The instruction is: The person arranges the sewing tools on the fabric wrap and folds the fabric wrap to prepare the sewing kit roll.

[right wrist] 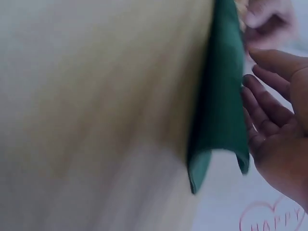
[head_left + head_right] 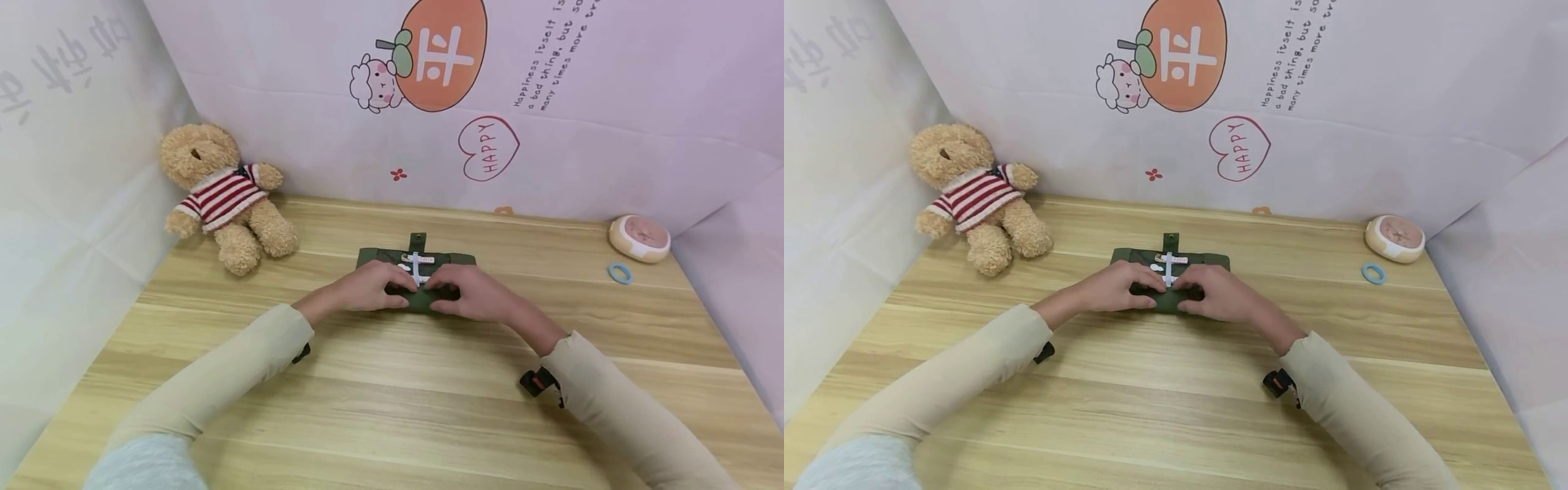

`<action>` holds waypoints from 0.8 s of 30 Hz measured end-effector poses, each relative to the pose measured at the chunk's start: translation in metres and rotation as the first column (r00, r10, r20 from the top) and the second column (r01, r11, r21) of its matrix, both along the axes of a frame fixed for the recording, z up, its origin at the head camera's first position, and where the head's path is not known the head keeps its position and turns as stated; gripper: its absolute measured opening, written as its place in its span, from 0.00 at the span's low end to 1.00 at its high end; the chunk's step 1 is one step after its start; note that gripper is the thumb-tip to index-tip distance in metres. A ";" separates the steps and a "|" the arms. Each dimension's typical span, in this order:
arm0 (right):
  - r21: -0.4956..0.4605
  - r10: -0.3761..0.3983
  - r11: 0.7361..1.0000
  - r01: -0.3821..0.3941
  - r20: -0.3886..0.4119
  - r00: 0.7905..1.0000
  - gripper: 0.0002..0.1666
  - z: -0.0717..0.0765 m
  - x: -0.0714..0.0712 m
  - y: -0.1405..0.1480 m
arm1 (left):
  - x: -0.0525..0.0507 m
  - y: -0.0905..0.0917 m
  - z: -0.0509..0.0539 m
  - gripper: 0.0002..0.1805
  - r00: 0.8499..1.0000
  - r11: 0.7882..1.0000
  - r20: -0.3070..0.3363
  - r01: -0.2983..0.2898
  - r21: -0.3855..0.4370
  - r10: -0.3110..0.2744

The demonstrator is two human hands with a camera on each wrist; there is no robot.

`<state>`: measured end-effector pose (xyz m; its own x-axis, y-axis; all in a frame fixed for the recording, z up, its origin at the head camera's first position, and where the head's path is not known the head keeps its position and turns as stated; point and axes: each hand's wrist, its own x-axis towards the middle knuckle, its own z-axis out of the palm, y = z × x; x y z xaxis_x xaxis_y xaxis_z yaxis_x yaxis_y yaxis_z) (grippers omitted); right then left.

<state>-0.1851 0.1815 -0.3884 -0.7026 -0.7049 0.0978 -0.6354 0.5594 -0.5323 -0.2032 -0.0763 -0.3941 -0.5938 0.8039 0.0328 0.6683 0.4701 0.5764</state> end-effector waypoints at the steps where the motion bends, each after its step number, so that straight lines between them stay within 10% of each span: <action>1: 0.034 0.013 0.999 -0.012 -0.020 1.000 0.18 -0.001 0.001 -0.003 | 0.000 0.000 0.000 0.16 1.000 1.000 0.003 -0.002 0.003 0.002; 14: 0.276 0.118 0.961 -0.030 -0.310 0.943 0.24 -0.002 0.004 -0.022 | -0.003 -0.002 -0.003 0.18 0.997 0.999 0.059 -0.040 0.017 0.039; 24: 0.186 0.086 0.981 -0.056 -0.162 0.983 0.18 0.003 -0.004 -0.023 | -0.001 -0.001 0.005 0.19 0.996 0.999 0.074 -0.040 0.002 0.040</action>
<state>-0.1887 0.1582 -0.3854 -0.6343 -0.7692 0.0773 -0.7488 0.5865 -0.3086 -0.2042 -0.0775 -0.3889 -0.6262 0.7796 -0.0093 0.6047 0.4931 0.6255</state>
